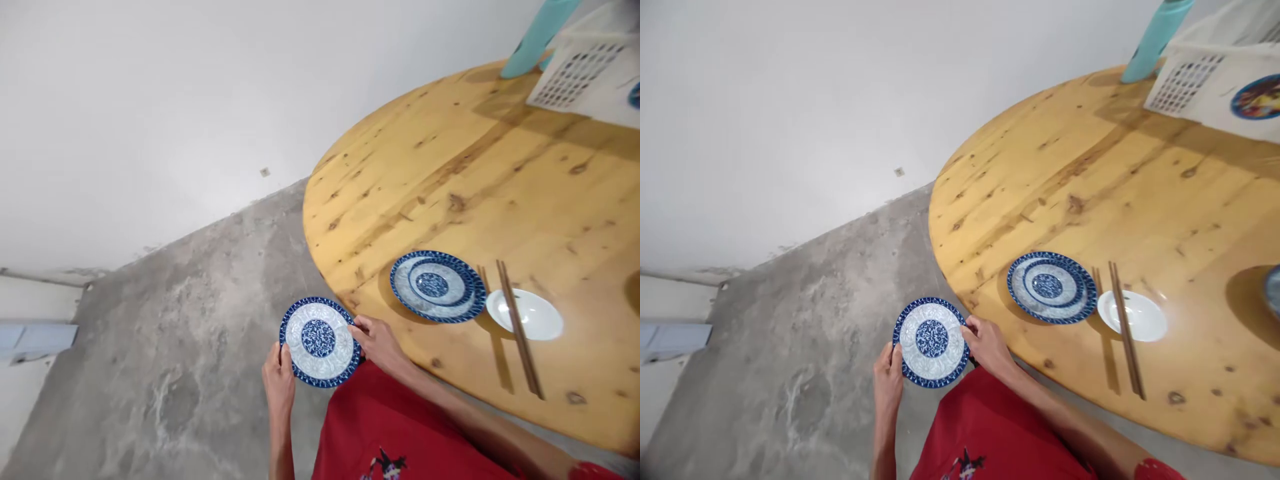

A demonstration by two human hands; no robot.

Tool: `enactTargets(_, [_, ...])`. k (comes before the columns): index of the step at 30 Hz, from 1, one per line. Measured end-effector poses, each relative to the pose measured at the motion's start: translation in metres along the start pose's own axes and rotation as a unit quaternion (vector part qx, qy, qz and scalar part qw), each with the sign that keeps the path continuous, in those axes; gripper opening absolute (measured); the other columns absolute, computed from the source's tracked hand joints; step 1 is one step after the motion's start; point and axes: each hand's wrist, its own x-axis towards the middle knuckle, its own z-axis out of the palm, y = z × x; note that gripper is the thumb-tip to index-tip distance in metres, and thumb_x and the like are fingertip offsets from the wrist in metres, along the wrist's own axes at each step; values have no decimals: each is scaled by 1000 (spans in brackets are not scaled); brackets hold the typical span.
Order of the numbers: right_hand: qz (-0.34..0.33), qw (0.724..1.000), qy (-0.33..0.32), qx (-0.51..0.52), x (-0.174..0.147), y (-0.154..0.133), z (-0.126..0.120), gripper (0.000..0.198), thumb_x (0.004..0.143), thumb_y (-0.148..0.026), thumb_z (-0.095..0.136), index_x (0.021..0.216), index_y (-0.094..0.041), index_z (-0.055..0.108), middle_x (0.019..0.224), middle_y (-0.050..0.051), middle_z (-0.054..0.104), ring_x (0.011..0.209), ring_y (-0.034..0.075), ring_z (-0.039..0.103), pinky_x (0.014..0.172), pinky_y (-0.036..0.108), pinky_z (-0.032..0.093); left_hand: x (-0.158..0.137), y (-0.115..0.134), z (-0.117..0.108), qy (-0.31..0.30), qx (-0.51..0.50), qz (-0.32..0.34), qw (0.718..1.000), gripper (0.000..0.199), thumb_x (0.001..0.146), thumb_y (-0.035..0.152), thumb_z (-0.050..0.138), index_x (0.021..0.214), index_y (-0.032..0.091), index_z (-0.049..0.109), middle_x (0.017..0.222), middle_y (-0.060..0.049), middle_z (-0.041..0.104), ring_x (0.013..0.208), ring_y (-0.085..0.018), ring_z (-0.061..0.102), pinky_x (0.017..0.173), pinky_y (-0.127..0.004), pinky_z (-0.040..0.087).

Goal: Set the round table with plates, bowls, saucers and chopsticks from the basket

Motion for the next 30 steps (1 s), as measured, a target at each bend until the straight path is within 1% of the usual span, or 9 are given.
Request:
enactTargets(3, [11,1000,14,13,37,-24,10,30,75,-53,45,63,-25,47,47,-2,50,45,18,54,46,27,37,58,12,-10,-15,18,23,999,36,96,46,42,69,23,48,62,2,53,59,-14,48,60,-25,35])
enactTargets(5, [18,999,34,23,57,-37,9,30,76,-53,46,64,-25,47,47,-2,51,45,18,54,46,27,38,92,23,-9,-32,23,39,998,35,96,45,42,70,23,49,62,2,53,60,-14,48,60,-26,35])
enactTargets(8, [25,996,78,32,81,-50,3,30,77,-52,47,64,-25,49,48,-1,52,45,17,55,47,27,39,143,37,1,-78,15,70,994,34,96,43,42,70,22,50,64,1,55,62,-15,49,61,-26,36])
enactTargets(11, [37,989,142,34,101,-55,-2,30,78,-51,48,65,-23,53,50,0,55,46,17,55,49,28,39,198,50,20,-144,11,108,983,32,96,41,42,72,22,52,67,0,57,65,-15,51,64,-26,37])
enactTargets(16, [98,956,252,110,142,-53,2,30,76,-51,50,71,-22,59,51,1,59,47,19,55,51,30,43,301,82,70,-256,42,197,945,31,96,36,42,71,21,52,68,1,55,67,-14,49,65,-25,34])
enactTargets(19, [130,929,310,156,178,-53,5,26,76,-47,53,73,-22,59,52,2,62,49,20,58,52,30,46,364,111,109,-302,82,258,914,32,94,32,44,64,21,43,62,2,47,63,-13,43,62,-26,28])
enactTargets(22, [153,891,393,170,220,-60,7,20,76,-40,53,70,-22,58,53,3,63,50,20,60,53,30,48,422,142,151,-352,96,317,875,33,93,31,45,64,22,35,62,3,42,62,-13,39,63,-27,24])
enactTargets(26, [190,823,497,200,267,-79,8,13,74,-31,51,68,-21,57,52,3,61,50,20,61,52,29,48,479,180,201,-433,83,380,813,31,93,31,45,65,22,34,62,3,40,63,-14,38,64,-27,25])
enactTargets(30, [220,774,552,219,302,-94,8,11,76,-25,49,70,-20,57,52,3,62,52,21,63,52,29,50,515,211,238,-490,75,426,757,31,92,30,46,65,22,35,62,3,38,64,-14,38,64,-27,25])
